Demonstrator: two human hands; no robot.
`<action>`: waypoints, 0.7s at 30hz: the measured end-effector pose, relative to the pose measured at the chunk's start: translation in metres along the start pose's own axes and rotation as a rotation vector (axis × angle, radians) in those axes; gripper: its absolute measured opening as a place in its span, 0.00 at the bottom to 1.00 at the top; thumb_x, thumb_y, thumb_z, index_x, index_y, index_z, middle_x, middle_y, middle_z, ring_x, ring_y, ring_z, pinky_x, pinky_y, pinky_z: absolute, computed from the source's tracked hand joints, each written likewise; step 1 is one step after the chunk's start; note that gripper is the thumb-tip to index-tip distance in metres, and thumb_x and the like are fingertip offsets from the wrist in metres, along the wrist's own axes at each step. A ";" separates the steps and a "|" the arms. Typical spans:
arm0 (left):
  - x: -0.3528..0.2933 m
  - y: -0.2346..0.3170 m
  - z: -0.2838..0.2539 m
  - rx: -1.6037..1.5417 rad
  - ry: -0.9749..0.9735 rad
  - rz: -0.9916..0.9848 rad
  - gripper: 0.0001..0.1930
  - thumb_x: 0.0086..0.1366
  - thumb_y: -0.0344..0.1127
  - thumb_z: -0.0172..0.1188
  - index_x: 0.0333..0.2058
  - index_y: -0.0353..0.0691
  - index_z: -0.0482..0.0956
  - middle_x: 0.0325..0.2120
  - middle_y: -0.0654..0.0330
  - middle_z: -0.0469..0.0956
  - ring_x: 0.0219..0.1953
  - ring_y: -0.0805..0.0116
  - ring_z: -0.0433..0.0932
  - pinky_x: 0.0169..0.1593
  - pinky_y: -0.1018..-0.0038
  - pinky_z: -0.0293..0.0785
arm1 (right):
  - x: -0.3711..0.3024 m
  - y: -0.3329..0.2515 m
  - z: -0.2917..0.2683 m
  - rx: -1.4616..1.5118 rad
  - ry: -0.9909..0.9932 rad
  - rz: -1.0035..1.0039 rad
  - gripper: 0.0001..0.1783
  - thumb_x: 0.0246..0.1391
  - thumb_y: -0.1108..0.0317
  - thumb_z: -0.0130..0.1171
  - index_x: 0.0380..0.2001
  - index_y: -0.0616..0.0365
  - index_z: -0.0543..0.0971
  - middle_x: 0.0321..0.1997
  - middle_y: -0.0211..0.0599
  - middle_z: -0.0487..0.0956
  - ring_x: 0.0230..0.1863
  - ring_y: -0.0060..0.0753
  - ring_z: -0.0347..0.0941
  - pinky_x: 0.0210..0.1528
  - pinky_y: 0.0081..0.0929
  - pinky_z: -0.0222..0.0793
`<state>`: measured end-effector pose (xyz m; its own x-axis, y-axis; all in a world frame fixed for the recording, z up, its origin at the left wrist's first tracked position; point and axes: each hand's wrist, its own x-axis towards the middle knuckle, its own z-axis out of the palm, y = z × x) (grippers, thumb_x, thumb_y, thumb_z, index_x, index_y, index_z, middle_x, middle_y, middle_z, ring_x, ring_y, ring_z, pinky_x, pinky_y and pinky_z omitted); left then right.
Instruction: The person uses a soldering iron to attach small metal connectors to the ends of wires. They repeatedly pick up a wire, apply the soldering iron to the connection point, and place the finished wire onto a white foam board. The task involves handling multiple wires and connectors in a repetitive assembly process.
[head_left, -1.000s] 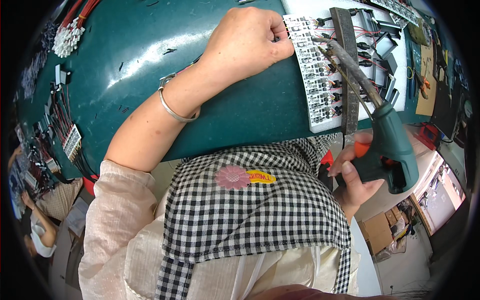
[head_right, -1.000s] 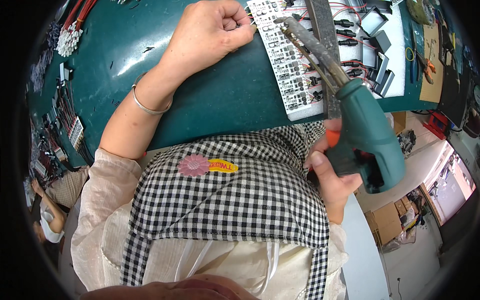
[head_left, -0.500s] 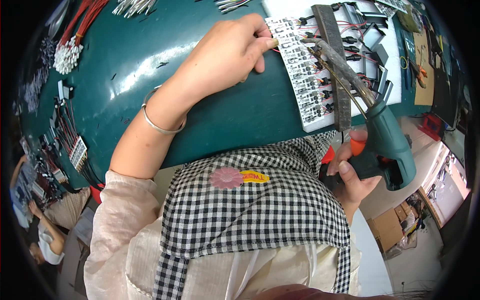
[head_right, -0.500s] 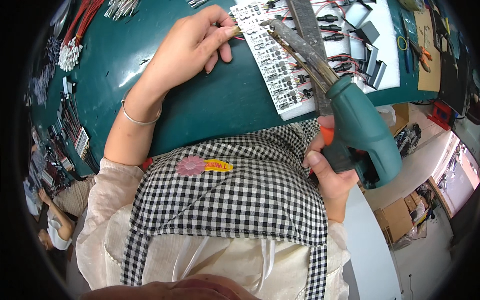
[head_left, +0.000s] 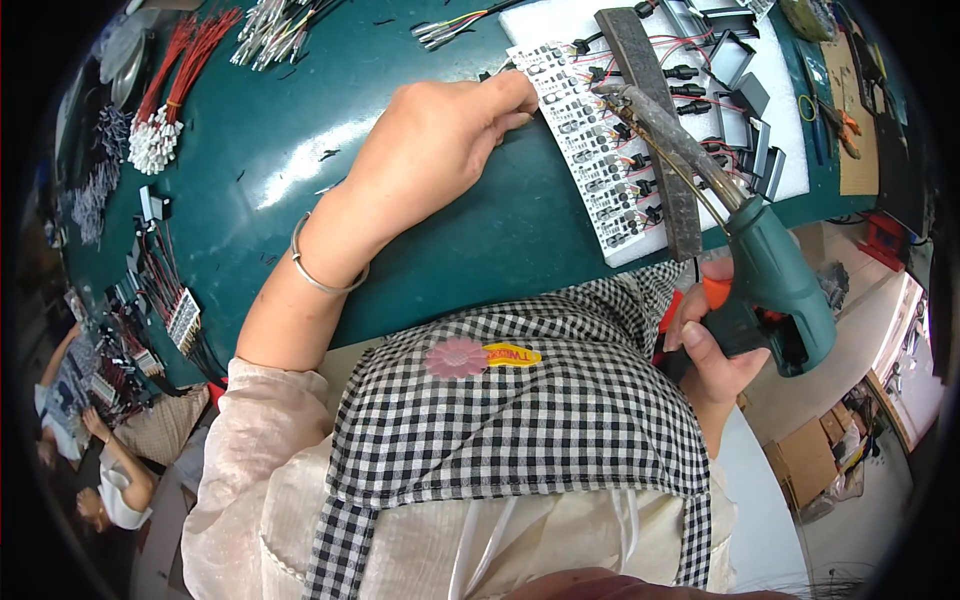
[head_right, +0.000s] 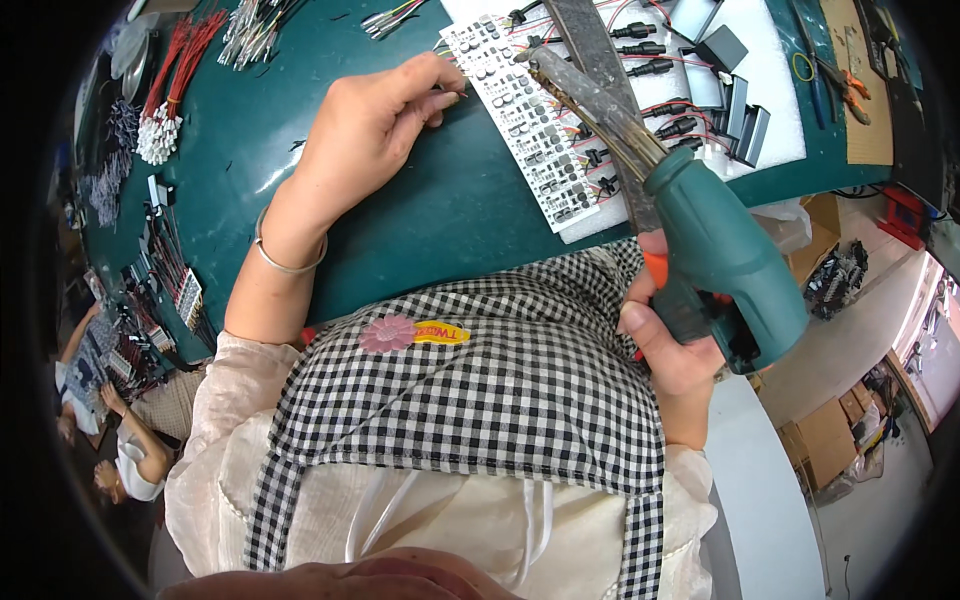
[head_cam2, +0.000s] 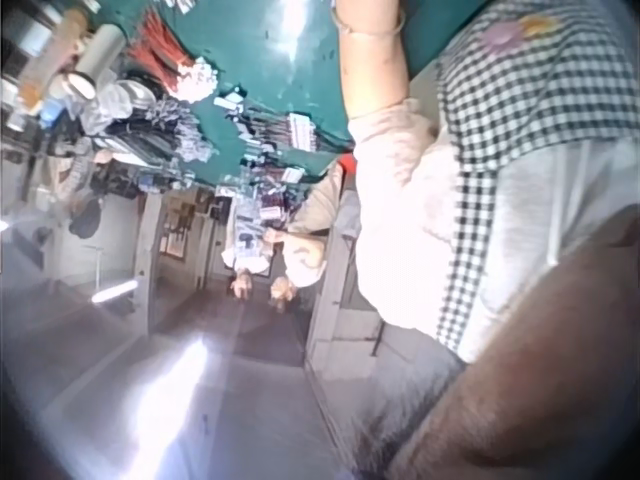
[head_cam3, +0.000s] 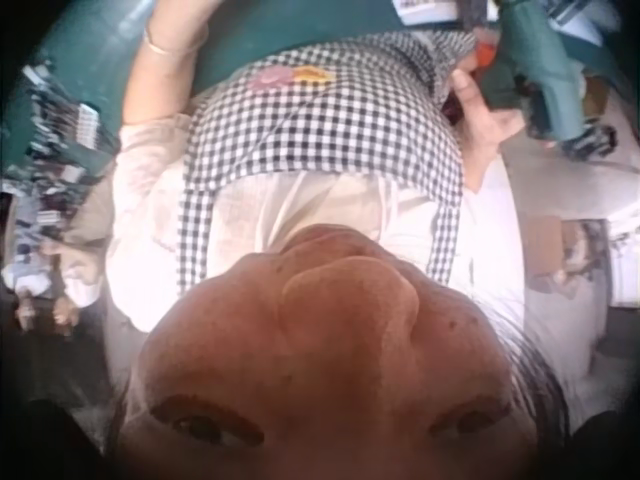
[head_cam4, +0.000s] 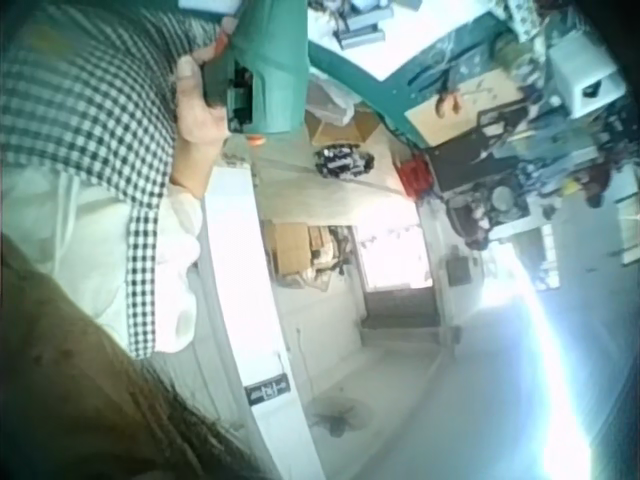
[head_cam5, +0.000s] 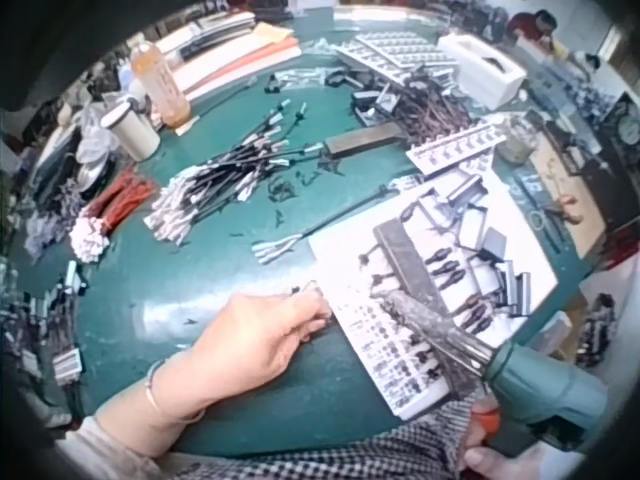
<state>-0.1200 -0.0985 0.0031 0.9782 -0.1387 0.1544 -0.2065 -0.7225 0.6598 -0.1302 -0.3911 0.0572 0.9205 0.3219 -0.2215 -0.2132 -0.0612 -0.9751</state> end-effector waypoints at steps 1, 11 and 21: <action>-0.002 -0.001 0.001 0.036 0.004 0.014 0.10 0.56 0.20 0.55 0.38 0.38 0.71 0.24 0.58 0.78 0.24 0.67 0.79 0.29 0.75 0.74 | 0.000 0.000 0.001 -0.001 0.006 -0.003 0.29 0.36 0.77 0.63 0.46 0.72 0.68 0.33 0.41 0.74 0.19 0.22 0.67 0.22 0.18 0.64; -0.004 -0.004 0.016 0.108 0.167 0.058 0.09 0.55 0.25 0.60 0.36 0.39 0.72 0.23 0.58 0.78 0.21 0.65 0.77 0.25 0.74 0.73 | 0.003 -0.003 0.004 -0.045 -0.041 0.013 0.27 0.36 0.75 0.61 0.45 0.70 0.71 0.16 0.31 0.70 0.18 0.20 0.63 0.24 0.16 0.58; -0.004 -0.010 0.018 0.188 0.187 0.133 0.09 0.55 0.27 0.61 0.35 0.40 0.72 0.21 0.61 0.77 0.19 0.66 0.76 0.23 0.74 0.71 | 0.004 -0.004 0.003 -0.103 -0.043 0.057 0.28 0.35 0.76 0.62 0.45 0.69 0.71 0.17 0.32 0.70 0.19 0.20 0.64 0.25 0.16 0.59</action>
<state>-0.1219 -0.1034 -0.0174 0.9187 -0.1260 0.3744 -0.3082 -0.8214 0.4799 -0.1272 -0.3870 0.0600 0.8925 0.3550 -0.2781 -0.2280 -0.1770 -0.9574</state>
